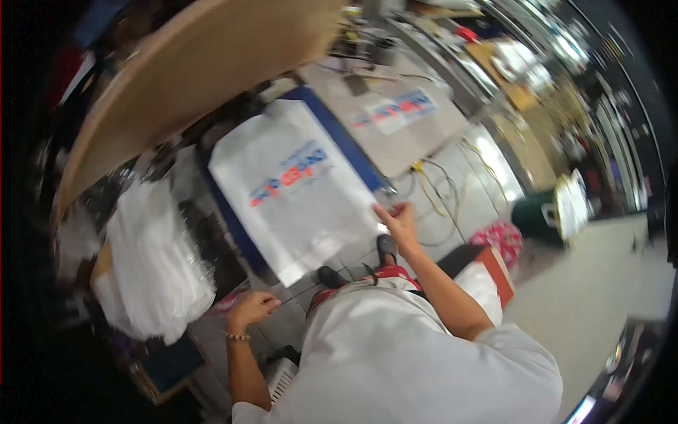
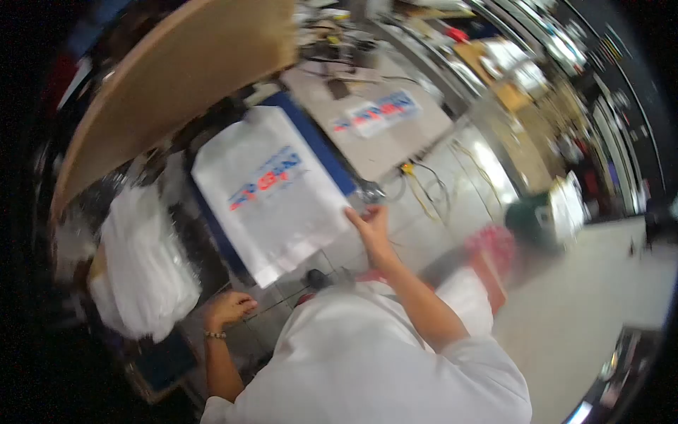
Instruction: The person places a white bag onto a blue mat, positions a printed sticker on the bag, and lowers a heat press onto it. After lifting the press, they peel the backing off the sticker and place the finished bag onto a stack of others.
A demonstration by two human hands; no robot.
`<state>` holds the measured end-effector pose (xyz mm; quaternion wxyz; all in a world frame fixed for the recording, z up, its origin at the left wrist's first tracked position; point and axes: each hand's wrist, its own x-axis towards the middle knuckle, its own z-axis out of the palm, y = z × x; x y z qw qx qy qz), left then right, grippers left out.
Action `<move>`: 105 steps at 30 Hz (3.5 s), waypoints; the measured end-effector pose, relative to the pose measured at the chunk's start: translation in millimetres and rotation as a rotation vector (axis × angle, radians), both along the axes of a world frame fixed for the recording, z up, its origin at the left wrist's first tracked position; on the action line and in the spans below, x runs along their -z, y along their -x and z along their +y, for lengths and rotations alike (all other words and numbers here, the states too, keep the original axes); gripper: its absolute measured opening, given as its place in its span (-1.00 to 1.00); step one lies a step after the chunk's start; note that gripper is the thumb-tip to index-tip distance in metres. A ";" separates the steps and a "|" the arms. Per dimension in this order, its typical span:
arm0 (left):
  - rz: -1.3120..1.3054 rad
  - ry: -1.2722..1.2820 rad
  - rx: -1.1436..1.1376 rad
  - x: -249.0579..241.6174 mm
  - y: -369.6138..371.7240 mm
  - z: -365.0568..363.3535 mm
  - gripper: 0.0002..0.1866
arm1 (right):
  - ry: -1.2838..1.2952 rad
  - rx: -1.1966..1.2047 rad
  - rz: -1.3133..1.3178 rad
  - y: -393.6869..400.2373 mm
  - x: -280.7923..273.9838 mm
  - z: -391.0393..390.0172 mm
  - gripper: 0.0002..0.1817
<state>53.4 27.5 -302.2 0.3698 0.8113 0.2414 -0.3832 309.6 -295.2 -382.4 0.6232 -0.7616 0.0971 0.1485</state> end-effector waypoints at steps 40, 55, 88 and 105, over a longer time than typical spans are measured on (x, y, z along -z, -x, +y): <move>-0.832 -0.234 0.084 -17.4 -79.7 31.4 -0.83 | 0.867 1.135 0.758 470.1 255.5 -455.7 -0.33; -0.612 -1.150 -0.589 6.2 44.4 211.0 -0.21 | 0.882 0.506 -0.269 100.1 214.2 -410.2 -0.27; -0.824 -1.165 0.337 -358.3 31.1 -63.3 -0.85 | -0.716 -1.944 -0.619 101.6 -243.1 165.1 -0.28; -1.395 -0.755 0.060 -47.2 -262.7 -4.2 -0.62 | -0.445 -0.752 0.412 32.0 -15.4 -11.5 -0.37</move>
